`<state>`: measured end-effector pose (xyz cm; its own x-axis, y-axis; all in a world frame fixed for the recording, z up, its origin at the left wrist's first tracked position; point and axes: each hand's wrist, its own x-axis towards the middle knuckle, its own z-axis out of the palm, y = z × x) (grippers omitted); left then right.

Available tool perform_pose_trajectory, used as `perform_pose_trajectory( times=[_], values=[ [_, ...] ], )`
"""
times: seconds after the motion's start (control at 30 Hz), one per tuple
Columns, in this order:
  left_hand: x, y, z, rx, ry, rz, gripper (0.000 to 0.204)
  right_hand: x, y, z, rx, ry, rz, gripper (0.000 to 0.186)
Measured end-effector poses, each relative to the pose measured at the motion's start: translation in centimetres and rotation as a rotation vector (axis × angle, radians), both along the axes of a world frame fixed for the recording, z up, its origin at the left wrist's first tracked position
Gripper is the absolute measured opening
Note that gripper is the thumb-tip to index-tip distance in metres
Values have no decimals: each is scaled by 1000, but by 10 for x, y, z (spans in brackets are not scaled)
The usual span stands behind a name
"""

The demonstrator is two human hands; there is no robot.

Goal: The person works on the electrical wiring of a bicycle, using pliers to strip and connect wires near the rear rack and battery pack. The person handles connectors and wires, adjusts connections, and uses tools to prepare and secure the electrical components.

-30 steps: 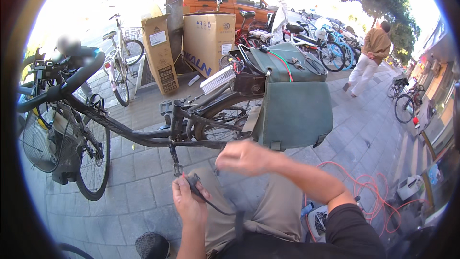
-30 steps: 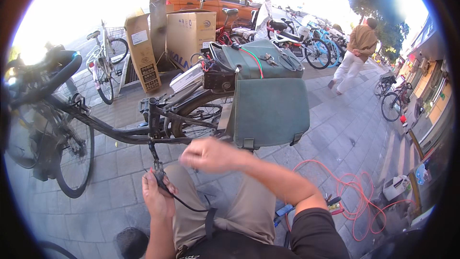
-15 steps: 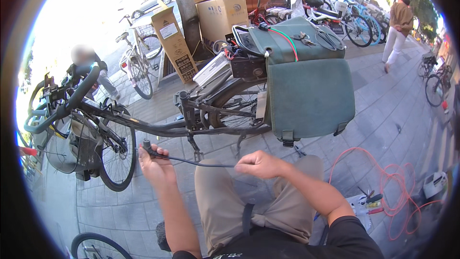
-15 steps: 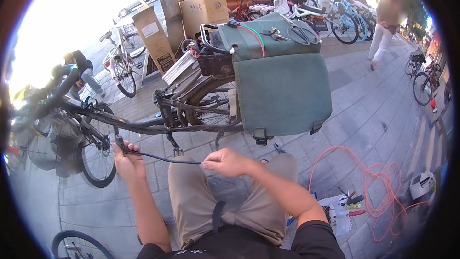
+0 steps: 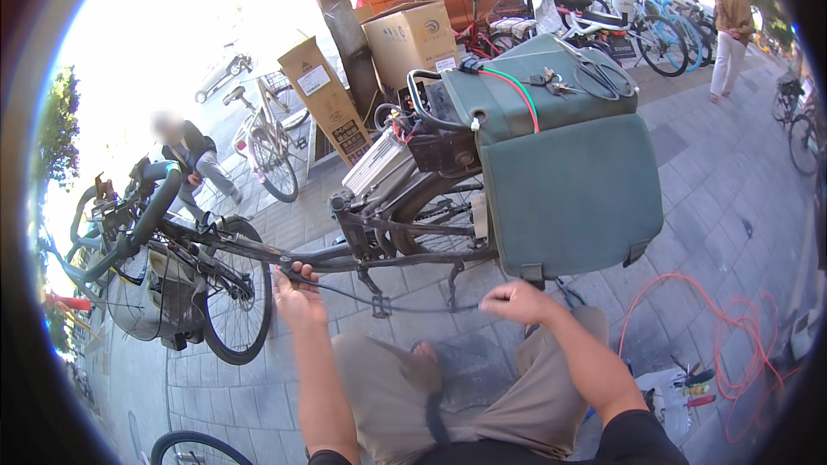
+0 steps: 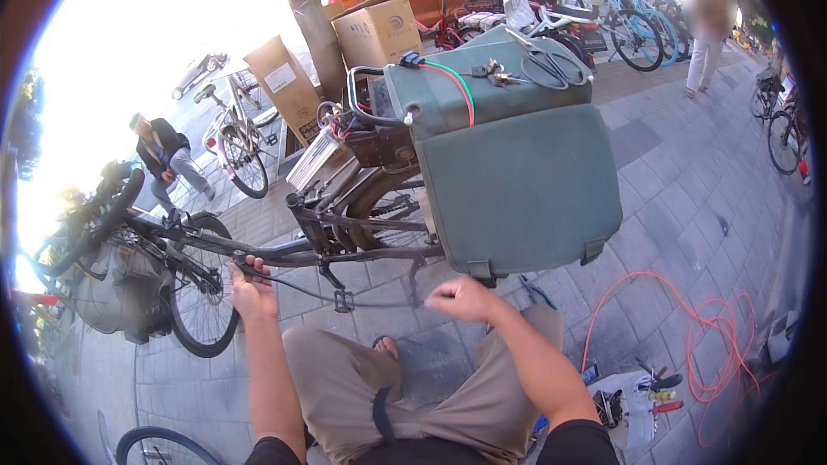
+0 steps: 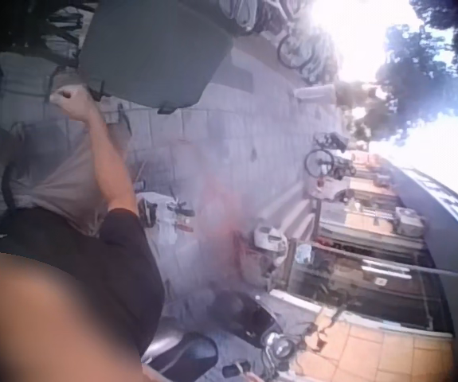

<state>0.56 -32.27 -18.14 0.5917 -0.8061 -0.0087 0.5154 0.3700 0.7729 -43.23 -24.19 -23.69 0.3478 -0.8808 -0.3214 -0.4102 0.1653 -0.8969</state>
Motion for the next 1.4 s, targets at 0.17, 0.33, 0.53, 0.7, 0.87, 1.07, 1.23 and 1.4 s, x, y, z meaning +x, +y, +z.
perform_pose_trajectory(
  times=[0.17,0.33,0.53,0.7,0.87,1.07,1.23,1.4],
  values=[
    [-4,-32,-37,46,-78,-28,23,19,-11,-54,-183,148,259,41],
    [-24,-34,-43,49,-34,-87,22,31,-24,-54,-218,390,310,39],
    [-40,-36,-37,81,-86,-190,22,32,-30,-74,-250,542,333,36],
    [-54,-40,-26,113,-60,-260,21,56,-34,-81,-261,578,472,42],
    [-70,-52,-24,80,-22,-338,22,113,-37,-91,-248,447,519,48],
    [-77,-44,-20,84,19,-411,22,152,-45,-77,-199,320,407,47],
    [-69,-47,-25,40,85,-452,24,149,-46,-84,-350,377,303,49],
    [-70,-48,-24,48,136,-493,25,145,-46,-85,-403,388,236,34]
  ],
)
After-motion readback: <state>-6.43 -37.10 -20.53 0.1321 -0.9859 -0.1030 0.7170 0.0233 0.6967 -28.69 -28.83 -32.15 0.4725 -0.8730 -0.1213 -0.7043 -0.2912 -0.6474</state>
